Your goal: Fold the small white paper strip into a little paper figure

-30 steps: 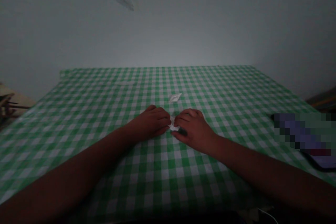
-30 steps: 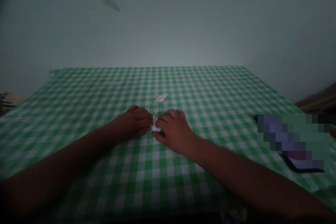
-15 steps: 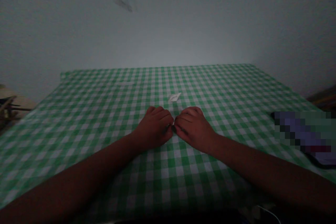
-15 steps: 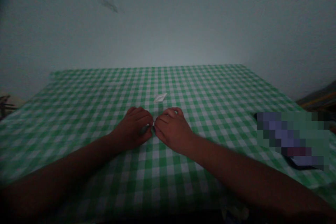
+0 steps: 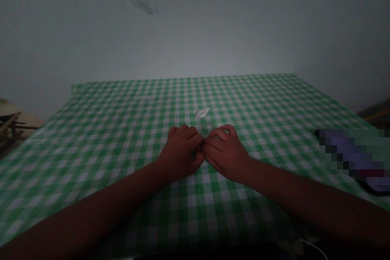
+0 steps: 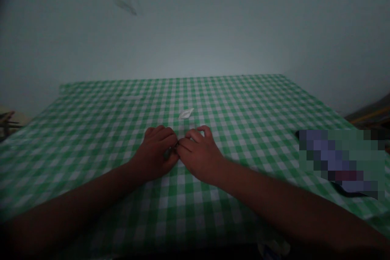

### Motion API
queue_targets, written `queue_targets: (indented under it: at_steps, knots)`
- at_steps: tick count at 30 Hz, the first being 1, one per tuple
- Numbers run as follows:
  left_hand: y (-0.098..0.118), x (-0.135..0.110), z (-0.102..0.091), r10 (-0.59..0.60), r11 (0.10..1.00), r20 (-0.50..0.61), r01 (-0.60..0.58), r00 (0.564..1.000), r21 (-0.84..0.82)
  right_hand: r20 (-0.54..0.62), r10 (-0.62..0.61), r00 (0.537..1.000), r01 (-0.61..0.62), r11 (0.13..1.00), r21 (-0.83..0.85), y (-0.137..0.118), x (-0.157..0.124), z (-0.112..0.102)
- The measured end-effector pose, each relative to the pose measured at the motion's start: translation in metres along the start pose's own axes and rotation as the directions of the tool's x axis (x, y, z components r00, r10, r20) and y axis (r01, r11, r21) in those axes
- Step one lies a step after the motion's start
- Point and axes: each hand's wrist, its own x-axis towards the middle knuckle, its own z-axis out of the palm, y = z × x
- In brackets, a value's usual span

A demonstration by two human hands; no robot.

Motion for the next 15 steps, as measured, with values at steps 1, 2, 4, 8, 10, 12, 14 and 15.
queue_targets:
  at_steps: [1,2,4,8,10,12,14,15]
  knots:
    - [0.000,0.000,0.000,0.011,1.000,-0.003,-0.011,1.000,0.023,0.000,0.002,1.000,-0.002,1.000,-0.005,0.000,0.000,0.000]
    - [-0.001,0.001,0.001,0.021,0.999,-0.006,-0.021,1.000,0.044,-0.004,0.005,1.000,-0.005,1.000,-0.011,0.000,0.000,0.001]
    - [-0.004,0.002,0.001,0.031,0.997,-0.009,-0.031,0.999,0.076,-0.017,0.010,1.000,-0.010,1.000,-0.016,0.002,-0.001,0.001]
    - [-0.017,0.003,-0.001,0.004,0.994,0.015,-0.006,1.000,0.107,-0.035,0.028,0.999,-0.028,1.000,-0.003,0.007,-0.002,0.000]
    - [-0.025,0.004,-0.003,-0.020,0.993,0.025,0.017,0.999,0.120,-0.032,0.044,0.999,-0.044,0.999,-0.003,0.010,-0.003,-0.001]
    - [-0.031,0.003,-0.005,-0.031,0.992,0.020,0.028,0.999,0.122,-0.036,0.061,0.997,-0.061,0.998,-0.010,0.013,-0.003,-0.001]
    - [-0.031,0.002,-0.006,-0.027,0.994,-0.018,0.029,0.999,0.103,-0.059,0.065,0.996,-0.066,0.998,-0.014,0.014,-0.002,0.000]
    - [-0.029,0.002,-0.006,-0.020,0.996,-0.051,0.024,0.999,0.088,-0.075,0.058,0.996,-0.059,0.998,-0.015,0.014,-0.002,0.001]
